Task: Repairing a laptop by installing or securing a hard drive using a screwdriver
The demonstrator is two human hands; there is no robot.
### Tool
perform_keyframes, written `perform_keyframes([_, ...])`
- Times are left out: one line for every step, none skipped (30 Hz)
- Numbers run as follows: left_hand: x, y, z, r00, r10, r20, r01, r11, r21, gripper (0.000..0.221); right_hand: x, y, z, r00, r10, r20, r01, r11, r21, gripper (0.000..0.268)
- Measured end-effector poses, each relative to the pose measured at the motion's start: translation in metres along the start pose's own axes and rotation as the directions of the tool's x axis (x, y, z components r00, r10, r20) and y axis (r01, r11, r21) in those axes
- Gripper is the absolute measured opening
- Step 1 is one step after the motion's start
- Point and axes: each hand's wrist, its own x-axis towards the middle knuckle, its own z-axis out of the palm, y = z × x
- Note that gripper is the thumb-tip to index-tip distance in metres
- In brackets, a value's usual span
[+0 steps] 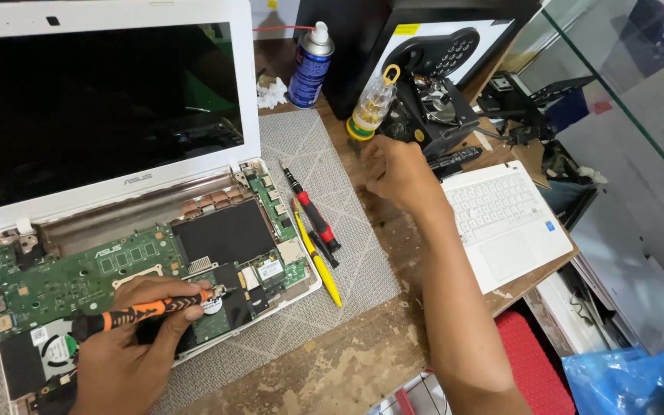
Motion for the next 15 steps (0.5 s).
perform_keyframes([0.001,0.001,0.000,1.000,-0.001,0.001,0.001,1.000,0.000,0.011,0.001,-0.001,0.002,1.000,0.001,0.000,-0.001,1.000,0.000,0.034])
perform_keyframes([0.001,0.002,0.000,1.000,0.006,0.003,-0.006,1.000,0.005,0.011,0.001,-0.002,0.005,0.999,0.048,-0.001,-0.048,0.999,-0.024,0.032])
perform_keyframes([0.001,0.004,-0.001,1.000,0.011,0.003,-0.011,1.000,0.011,0.012,0.002,-0.003,0.007,0.996,0.092,-0.004,-0.093,0.994,-0.049,0.032])
perform_keyframes([0.002,0.004,0.000,1.000,0.010,0.002,-0.010,1.000,0.011,0.012,0.002,-0.005,0.008,0.996,0.092,-0.002,-0.092,0.995,-0.050,0.032])
perform_keyframes([0.003,0.004,-0.001,1.000,-0.002,0.011,0.003,1.000,-0.004,0.012,0.001,-0.007,0.009,0.991,0.130,0.000,-0.130,0.990,-0.062,0.033])
perform_keyframes([0.003,0.005,-0.001,1.000,-0.015,0.020,0.015,1.000,-0.019,0.012,0.001,-0.009,0.010,0.986,0.169,0.002,-0.168,0.983,-0.075,0.034])
perform_keyframes([0.004,0.005,-0.002,1.000,-0.016,0.017,0.016,1.000,-0.018,0.012,0.002,-0.008,0.011,0.986,0.166,0.004,-0.165,0.983,-0.075,0.034])
perform_keyframes([0.005,0.005,-0.003,0.999,-0.024,0.030,0.025,0.999,-0.021,0.013,0.003,-0.007,0.011,0.983,0.185,0.011,-0.184,0.980,-0.072,0.038])
perform_keyframes([0.005,0.005,-0.003,0.999,-0.033,0.043,0.034,0.999,-0.024,0.014,0.004,-0.006,0.012,0.978,0.206,0.018,-0.204,0.977,-0.070,0.042])
perform_keyframes([0.004,0.004,-0.003,0.999,-0.035,0.041,0.036,0.999,-0.024,0.014,0.003,-0.007,0.013,0.979,0.204,0.021,-0.202,0.977,-0.070,0.042])
perform_keyframes([0.003,0.002,-0.002,0.999,-0.012,0.034,0.012,1.000,-0.002,0.014,0.003,-0.008,0.013,0.979,0.204,0.017,-0.202,0.977,-0.072,0.040])
perform_keyframes([0.002,0.000,-0.002,1.000,0.010,0.028,-0.011,1.000,0.019,0.013,0.003,-0.009,0.013,0.979,0.204,0.013,-0.203,0.976,-0.073,0.038])
perform_keyframes([0.002,0.000,-0.003,1.000,0.009,0.027,-0.010,1.000,0.019,0.013,0.002,-0.016,0.010,0.979,0.204,0.014,-0.202,0.977,-0.073,0.038])
perform_keyframes([0.002,-0.001,-0.003,0.999,0.014,0.038,-0.015,1.000,0.022,0.015,0.001,-0.022,0.007,0.968,0.244,0.050,-0.239,0.967,-0.093,0.040])
perform_keyframes([0.003,-0.001,-0.004,0.999,0.020,0.047,-0.021,0.999,0.025,0.017,0.001,-0.029,0.005,0.955,0.283,0.084,-0.273,0.955,-0.115,0.042])
